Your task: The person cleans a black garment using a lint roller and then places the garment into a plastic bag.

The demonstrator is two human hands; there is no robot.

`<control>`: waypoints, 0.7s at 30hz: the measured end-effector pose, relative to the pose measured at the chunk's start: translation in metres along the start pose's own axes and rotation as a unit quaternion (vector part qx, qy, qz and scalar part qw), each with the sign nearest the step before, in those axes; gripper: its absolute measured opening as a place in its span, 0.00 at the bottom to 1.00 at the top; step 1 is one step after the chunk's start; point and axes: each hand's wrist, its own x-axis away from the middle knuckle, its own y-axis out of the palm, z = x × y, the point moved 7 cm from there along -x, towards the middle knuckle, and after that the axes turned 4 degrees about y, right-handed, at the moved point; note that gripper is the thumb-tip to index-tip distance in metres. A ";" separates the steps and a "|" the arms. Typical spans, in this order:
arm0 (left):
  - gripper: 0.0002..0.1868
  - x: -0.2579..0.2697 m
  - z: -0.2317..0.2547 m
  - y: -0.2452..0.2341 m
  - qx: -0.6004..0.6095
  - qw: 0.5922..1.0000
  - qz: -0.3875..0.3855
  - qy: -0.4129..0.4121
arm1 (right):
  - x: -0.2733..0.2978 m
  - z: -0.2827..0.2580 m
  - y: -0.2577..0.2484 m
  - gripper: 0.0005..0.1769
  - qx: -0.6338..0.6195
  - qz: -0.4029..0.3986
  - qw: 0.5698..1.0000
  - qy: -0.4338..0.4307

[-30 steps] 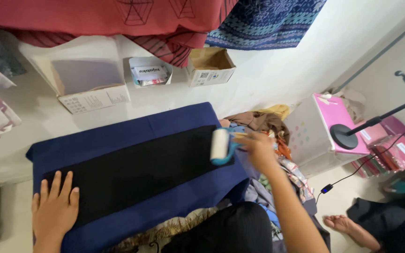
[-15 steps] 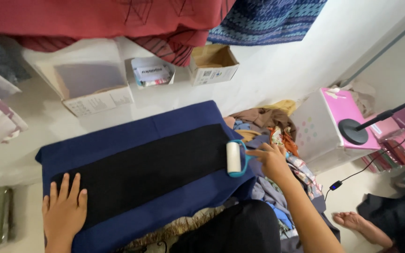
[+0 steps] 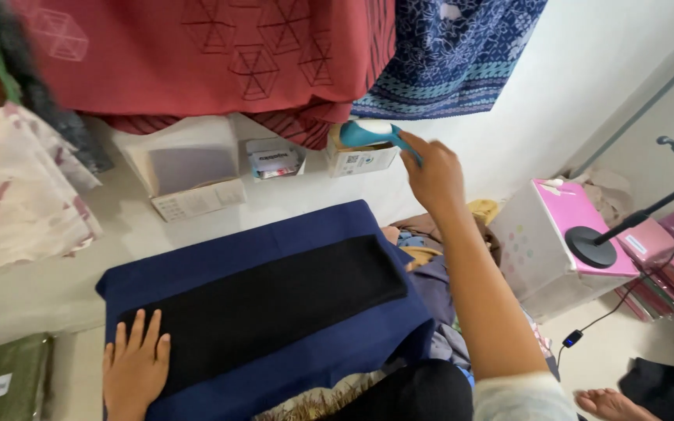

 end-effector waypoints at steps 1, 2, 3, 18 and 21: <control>0.35 0.000 0.001 -0.003 -0.001 1.000 0.000 -0.002 | -0.008 -0.003 0.013 0.19 -0.002 -0.001 1.000 -0.001; 0.34 0.000 0.000 -0.003 -0.003 1.000 -0.021 -0.010 | -0.017 -0.001 0.029 0.18 0.064 -0.015 0.997 0.031; 0.34 0.000 0.001 -0.002 -0.003 0.999 -0.043 -0.018 | -0.024 0.002 0.044 0.17 0.130 -0.029 0.989 0.061; 0.33 0.007 0.014 -0.034 0.066 0.998 -0.007 -0.015 | 0.134 -0.081 0.033 0.09 -0.152 0.007 0.986 -0.073; 0.28 0.019 0.025 -0.072 0.059 0.982 0.177 0.001 | 0.195 0.016 0.144 0.26 0.031 -0.094 0.994 -0.054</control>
